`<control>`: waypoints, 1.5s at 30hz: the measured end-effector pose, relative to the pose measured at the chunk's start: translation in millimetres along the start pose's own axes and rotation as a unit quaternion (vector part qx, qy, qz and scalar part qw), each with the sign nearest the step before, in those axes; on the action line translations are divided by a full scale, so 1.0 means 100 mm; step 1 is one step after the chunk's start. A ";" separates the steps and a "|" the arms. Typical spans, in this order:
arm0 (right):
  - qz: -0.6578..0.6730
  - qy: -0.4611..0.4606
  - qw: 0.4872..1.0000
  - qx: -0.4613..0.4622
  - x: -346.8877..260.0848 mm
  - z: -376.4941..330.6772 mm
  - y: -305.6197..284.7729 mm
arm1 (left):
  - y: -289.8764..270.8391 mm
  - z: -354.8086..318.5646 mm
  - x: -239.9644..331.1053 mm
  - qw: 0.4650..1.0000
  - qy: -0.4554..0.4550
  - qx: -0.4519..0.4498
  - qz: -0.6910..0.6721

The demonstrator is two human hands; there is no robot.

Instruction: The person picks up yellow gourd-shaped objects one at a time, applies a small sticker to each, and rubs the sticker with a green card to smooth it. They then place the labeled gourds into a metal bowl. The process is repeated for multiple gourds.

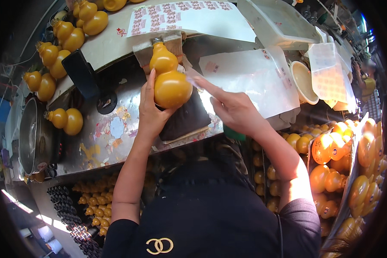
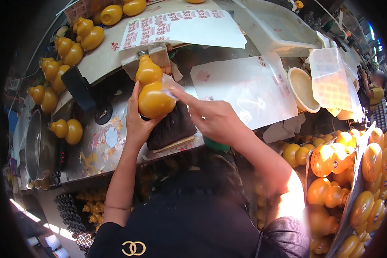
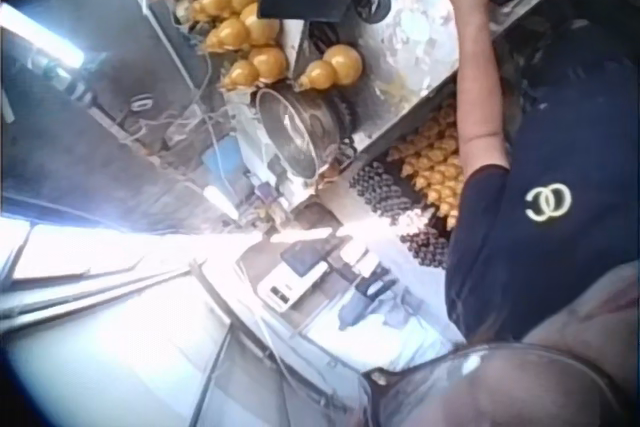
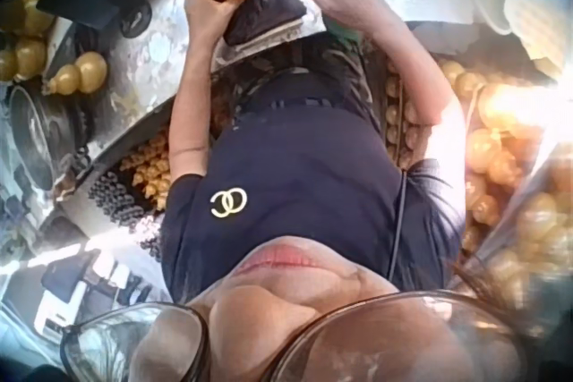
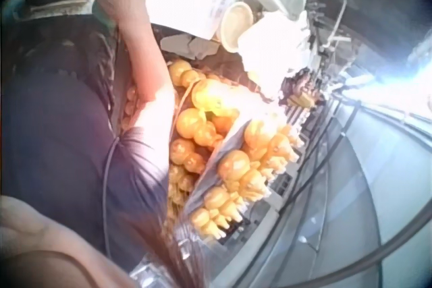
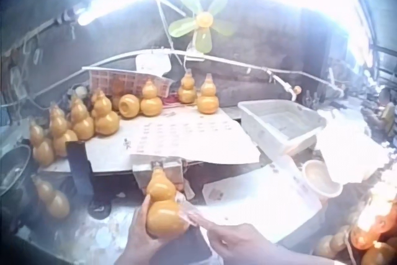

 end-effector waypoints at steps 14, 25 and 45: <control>0.169 0.087 0.982 -0.002 0.19 0.32 0.15 | -0.14 0.10 -0.19 0.865 -0.140 -0.060 -0.479; 0.293 0.139 0.938 -0.124 0.39 0.66 0.45 | 0.03 0.04 -0.05 0.898 -0.123 -0.056 -0.418; 0.331 0.104 0.927 -0.145 0.31 0.61 0.48 | 0.05 0.15 -0.08 0.894 -0.163 -0.042 -0.416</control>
Point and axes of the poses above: each hand's wrist, its own z-axis towards the middle knuckle, its own y-axis out of the palm, x = y × z, the point moved 3 cm from there along z, towards the middle knuckle, and after that the axes turned 7 degrees about -x, right-handed, at the moved point
